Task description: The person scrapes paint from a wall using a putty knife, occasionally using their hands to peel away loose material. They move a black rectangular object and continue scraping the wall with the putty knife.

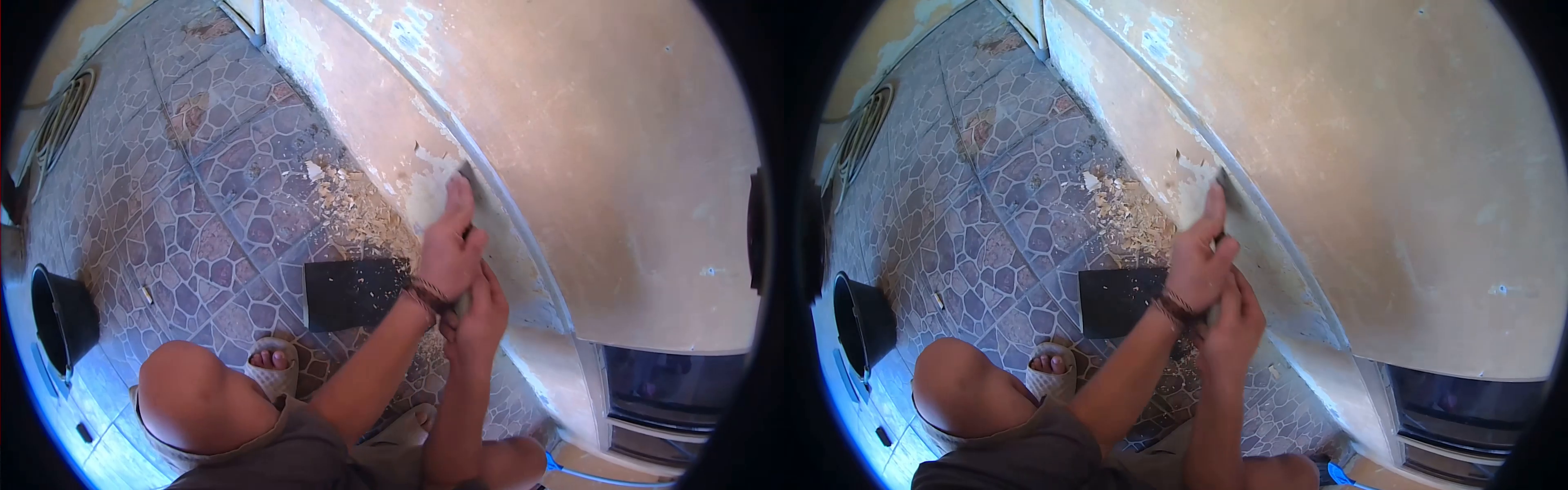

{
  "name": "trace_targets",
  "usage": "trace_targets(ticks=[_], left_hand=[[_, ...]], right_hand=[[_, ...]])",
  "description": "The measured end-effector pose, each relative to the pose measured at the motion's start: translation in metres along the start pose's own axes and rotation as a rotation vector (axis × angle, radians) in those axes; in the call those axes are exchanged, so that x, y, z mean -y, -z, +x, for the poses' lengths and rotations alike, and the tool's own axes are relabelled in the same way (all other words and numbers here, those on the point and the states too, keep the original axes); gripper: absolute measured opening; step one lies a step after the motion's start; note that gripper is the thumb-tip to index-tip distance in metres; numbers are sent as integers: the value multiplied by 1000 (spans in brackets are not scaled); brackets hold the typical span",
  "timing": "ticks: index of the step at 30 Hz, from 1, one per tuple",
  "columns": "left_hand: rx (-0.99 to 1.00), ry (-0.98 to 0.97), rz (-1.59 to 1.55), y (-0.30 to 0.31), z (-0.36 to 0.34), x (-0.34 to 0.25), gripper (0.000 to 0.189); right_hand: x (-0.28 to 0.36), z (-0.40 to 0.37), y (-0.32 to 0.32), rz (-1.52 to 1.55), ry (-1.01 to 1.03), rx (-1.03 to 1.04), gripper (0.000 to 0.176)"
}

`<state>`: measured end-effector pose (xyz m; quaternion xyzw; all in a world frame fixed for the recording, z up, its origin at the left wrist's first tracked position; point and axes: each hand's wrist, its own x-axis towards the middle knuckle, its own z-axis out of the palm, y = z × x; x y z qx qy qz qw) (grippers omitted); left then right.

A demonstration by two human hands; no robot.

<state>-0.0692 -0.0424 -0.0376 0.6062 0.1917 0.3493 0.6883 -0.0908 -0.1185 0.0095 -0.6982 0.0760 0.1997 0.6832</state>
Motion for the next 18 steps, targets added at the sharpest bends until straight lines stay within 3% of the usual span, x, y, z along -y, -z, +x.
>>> trace_targets(ticks=[6,11,18], left_hand=[[35,-69,62,2,2,0,60],[36,25,13,32,28,1,60],[16,2,-38,0,-2,-3,59]], right_hand=[[5,-4,-5,-15,-29,-28,35],[-3,3,-43,41,4,3,29],[3,-6,-2,-10,-44,-58,35]])
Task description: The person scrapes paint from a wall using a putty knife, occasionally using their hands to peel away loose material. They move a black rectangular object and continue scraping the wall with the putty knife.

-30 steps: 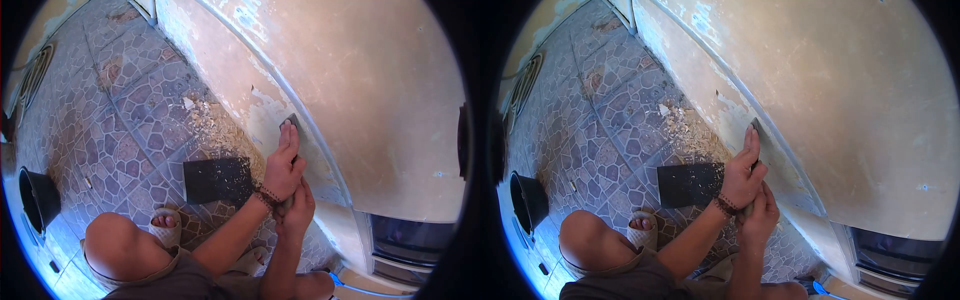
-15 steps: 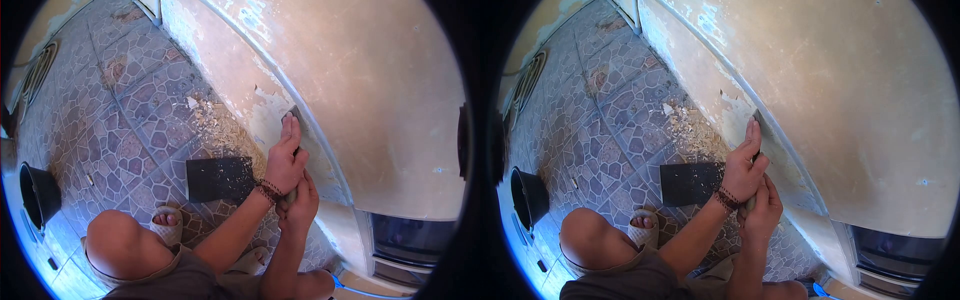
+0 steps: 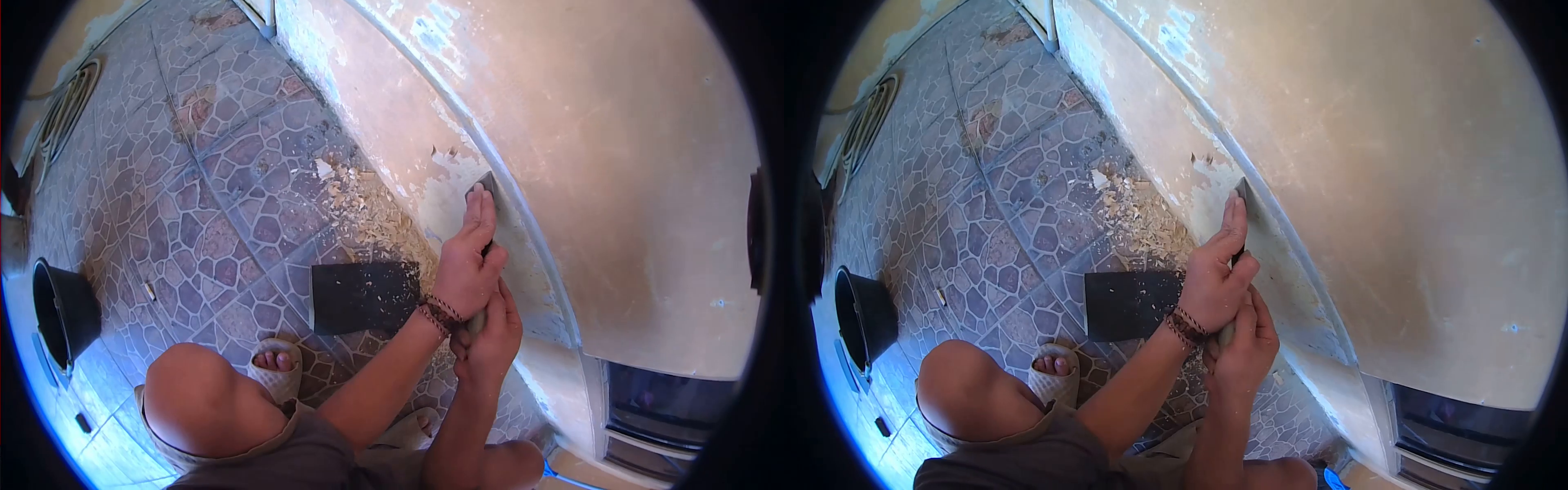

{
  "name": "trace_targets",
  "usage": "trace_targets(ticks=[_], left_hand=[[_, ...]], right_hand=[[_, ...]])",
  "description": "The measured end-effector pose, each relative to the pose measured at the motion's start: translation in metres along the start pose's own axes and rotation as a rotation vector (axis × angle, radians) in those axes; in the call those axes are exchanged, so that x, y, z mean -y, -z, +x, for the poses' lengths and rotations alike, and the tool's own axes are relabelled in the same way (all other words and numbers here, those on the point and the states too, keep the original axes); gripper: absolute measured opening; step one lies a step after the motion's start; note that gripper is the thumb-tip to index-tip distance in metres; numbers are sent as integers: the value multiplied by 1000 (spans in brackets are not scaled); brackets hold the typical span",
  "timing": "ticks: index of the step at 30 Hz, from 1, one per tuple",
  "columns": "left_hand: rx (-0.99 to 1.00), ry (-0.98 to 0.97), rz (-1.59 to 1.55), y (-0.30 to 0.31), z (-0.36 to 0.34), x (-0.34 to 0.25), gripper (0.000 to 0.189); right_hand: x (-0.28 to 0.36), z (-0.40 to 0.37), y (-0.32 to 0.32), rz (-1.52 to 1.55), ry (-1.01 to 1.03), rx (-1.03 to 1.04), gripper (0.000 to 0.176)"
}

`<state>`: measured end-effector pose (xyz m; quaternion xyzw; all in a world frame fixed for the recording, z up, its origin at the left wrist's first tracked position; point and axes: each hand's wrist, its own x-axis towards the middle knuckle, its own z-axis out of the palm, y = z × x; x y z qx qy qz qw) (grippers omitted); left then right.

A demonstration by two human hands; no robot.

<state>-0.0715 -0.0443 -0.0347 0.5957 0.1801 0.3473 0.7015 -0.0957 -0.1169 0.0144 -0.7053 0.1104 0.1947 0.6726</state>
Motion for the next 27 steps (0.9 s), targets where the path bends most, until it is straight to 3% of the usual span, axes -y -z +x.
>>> trace_targets(ticks=[8,10,17,27], left_hand=[[-46,31,57,44,47,9,60],[-54,92,20,44,45,8,60],[-30,0,4,1,5,0,60],[-96,34,96,50,53,16,60]], right_hand=[[-4,19,-60,4,47,72,29],[-1,16,-54,-31,52,100,30],[6,-1,-4,6,0,31,34],[-7,27,-66,-1,54,113,28]])
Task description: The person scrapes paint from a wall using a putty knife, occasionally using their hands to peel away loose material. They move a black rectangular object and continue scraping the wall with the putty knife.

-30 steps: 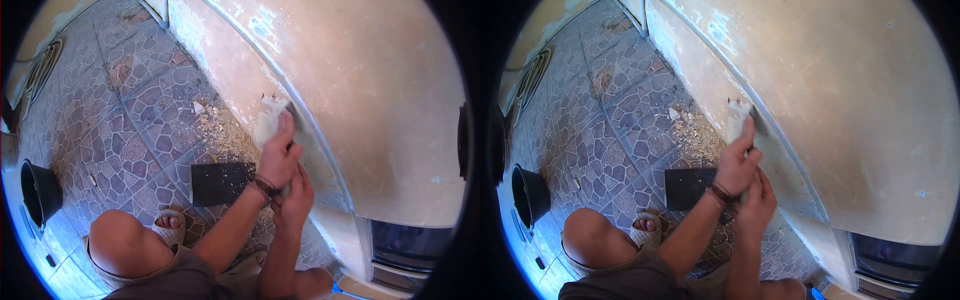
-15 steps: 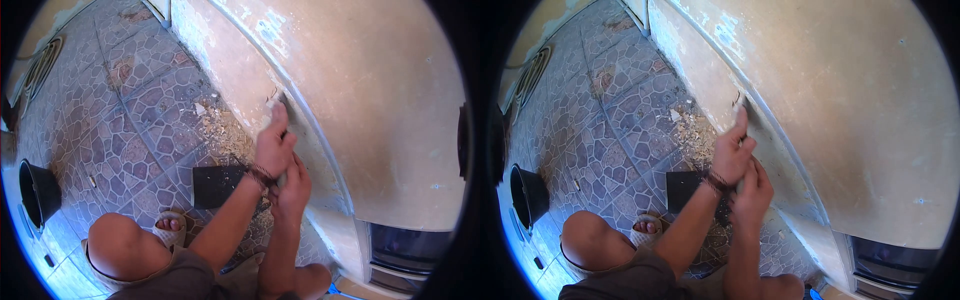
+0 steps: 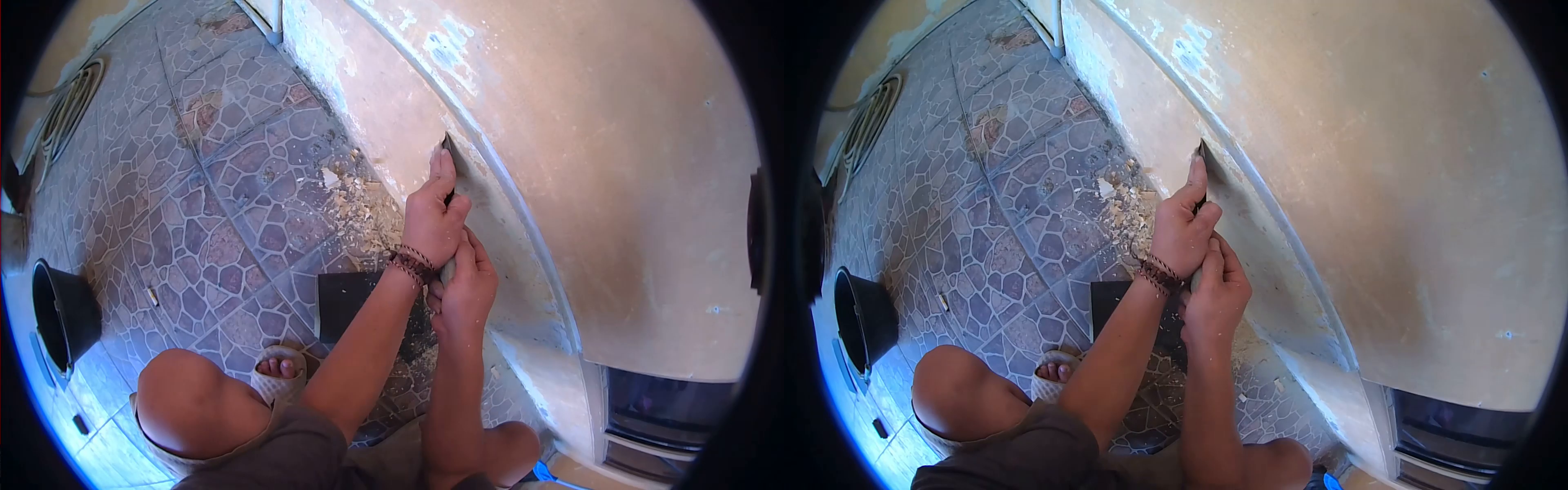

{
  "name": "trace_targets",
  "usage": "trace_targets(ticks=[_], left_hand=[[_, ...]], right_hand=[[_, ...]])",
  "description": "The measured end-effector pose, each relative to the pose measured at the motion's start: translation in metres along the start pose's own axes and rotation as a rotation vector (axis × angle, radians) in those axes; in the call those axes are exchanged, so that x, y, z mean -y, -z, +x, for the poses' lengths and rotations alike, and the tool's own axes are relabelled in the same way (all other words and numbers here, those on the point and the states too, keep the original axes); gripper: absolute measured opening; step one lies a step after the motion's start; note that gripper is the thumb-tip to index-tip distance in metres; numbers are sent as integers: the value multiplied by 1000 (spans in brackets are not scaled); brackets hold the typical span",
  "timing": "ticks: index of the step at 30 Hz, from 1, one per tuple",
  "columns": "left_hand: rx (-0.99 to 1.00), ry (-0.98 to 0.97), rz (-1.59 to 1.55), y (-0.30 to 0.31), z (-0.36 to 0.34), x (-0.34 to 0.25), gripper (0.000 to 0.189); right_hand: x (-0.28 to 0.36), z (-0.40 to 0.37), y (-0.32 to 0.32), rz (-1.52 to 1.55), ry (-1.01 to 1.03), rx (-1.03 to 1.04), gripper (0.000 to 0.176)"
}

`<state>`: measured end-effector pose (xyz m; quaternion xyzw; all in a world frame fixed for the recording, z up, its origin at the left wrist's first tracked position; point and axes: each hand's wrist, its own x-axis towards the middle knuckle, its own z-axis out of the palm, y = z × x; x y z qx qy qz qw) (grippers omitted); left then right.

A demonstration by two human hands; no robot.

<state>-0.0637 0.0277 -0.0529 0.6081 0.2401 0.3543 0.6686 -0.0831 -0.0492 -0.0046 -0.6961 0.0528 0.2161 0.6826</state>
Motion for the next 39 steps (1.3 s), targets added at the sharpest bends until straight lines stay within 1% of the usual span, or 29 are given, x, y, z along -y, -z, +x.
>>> trace_targets(ticks=[1,2,3,5,8,11,12,14,17,19,21,23,26,28,30,32,35,38,39], left_hand=[[21,44,-49,-4,-7,0,60],[29,38,-70,-10,-17,0,60],[37,32,-90,-15,-27,1,59],[41,-77,-66,-33,-52,4,59],[74,-43,-96,-36,-56,1,59],[198,-21,-118,-13,-46,3,60],[239,-58,-84,-8,-41,4,62],[311,-130,-14,0,-33,5,65],[42,-30,-90,-13,-60,-1,63],[54,209,-221,-9,-57,-20,61],[39,197,-229,-10,-52,-18,61],[-9,-77,-99,-13,-41,2,61],[39,-30,-99,-10,-38,1,60],[-4,-68,-104,-10,-38,0,58],[-28,-86,-90,-10,-31,-1,57],[-30,-76,-52,-8,-20,-2,56],[-11,-73,-13,-1,-12,-1,55],[-76,-160,59,3,2,5,58],[-90,-132,46,8,13,9,59]], right_hand=[[1,-4,9,-19,-7,13,29],[1,-8,18,-43,-16,31,29],[-3,-13,30,-45,-12,-8,31],[-11,-21,50,-53,-18,-67,34],[-4,-31,55,-81,-57,-86,35],[-35,-28,51,-148,84,-104,34],[-44,-28,50,-167,116,-107,33],[-48,-30,48,-188,111,-84,32],[-30,-32,59,-125,36,-25,31],[-17,-28,62,-145,-9,17,31],[-8,-24,57,-127,-55,30,30],[-1,-13,39,-57,-97,24,29],[-7,-13,33,-125,-26,-9,30],[-9,-8,42,-164,6,27,30],[-5,-2,39,-156,-10,35,30],[5,1,26,-102,-83,14,29],[-1,5,17,-66,-80,-9,30],[-12,23,6,-154,29,23,33],[-12,29,-2,-173,52,35,34]])
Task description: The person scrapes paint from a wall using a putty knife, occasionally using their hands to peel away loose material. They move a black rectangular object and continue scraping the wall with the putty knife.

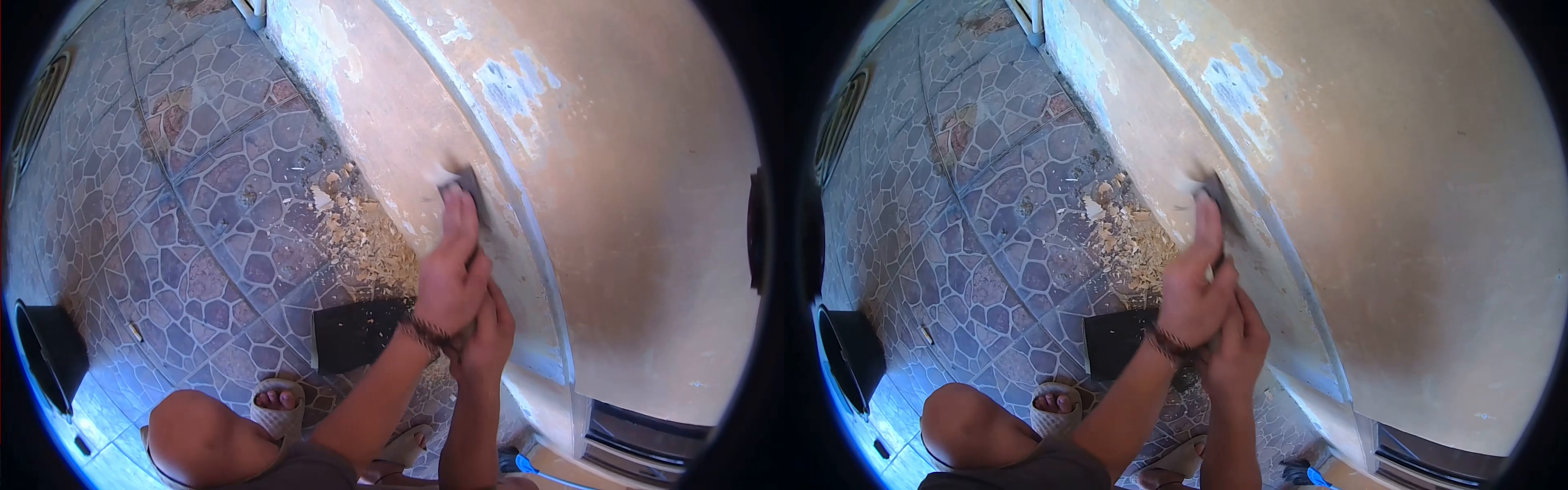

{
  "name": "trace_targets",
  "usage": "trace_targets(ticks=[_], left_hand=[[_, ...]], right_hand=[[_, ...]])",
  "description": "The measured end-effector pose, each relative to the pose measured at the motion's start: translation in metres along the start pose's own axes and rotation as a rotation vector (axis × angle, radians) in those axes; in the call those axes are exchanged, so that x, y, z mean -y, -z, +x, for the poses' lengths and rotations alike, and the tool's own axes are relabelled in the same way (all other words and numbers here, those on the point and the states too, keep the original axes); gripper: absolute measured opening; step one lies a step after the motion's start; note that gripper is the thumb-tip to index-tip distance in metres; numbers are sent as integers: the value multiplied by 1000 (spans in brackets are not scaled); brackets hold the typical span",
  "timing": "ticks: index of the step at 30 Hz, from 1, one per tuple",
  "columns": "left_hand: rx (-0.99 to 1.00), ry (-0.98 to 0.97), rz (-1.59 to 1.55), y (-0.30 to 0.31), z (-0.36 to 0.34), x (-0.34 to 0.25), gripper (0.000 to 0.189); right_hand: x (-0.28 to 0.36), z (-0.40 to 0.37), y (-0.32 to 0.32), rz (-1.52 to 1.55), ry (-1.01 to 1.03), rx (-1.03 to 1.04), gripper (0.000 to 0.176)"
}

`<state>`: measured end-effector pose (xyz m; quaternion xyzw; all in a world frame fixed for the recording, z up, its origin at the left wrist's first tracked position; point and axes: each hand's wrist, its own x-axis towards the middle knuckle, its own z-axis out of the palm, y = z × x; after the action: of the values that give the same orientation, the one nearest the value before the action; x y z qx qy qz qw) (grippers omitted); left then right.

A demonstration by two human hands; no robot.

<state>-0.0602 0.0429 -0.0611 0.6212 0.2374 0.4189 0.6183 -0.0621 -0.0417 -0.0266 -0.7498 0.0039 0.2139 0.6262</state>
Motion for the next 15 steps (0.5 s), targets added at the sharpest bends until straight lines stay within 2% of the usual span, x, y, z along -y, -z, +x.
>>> trace_targets(ticks=[2,4,6,8,11,14,15], left_hand=[[-32,58,-20,12,28,11,62],[27,159,-26,28,35,17,65],[88,183,-23,28,27,12,66],[114,121,-15,12,-6,2,66],[71,13,2,-7,-30,-6,67],[67,68,-102,7,-3,3,65],[57,52,-80,13,10,14,65]], right_hand=[[15,14,-34,-12,3,36,36],[18,11,-50,-37,-56,59,36],[8,4,-40,-52,14,23,36],[-30,-8,2,-67,218,-65,35],[4,-29,7,81,-61,-109,36],[-2,-9,-4,-109,5,-42,36],[2,-6,-16,-60,-42,-35,36]])
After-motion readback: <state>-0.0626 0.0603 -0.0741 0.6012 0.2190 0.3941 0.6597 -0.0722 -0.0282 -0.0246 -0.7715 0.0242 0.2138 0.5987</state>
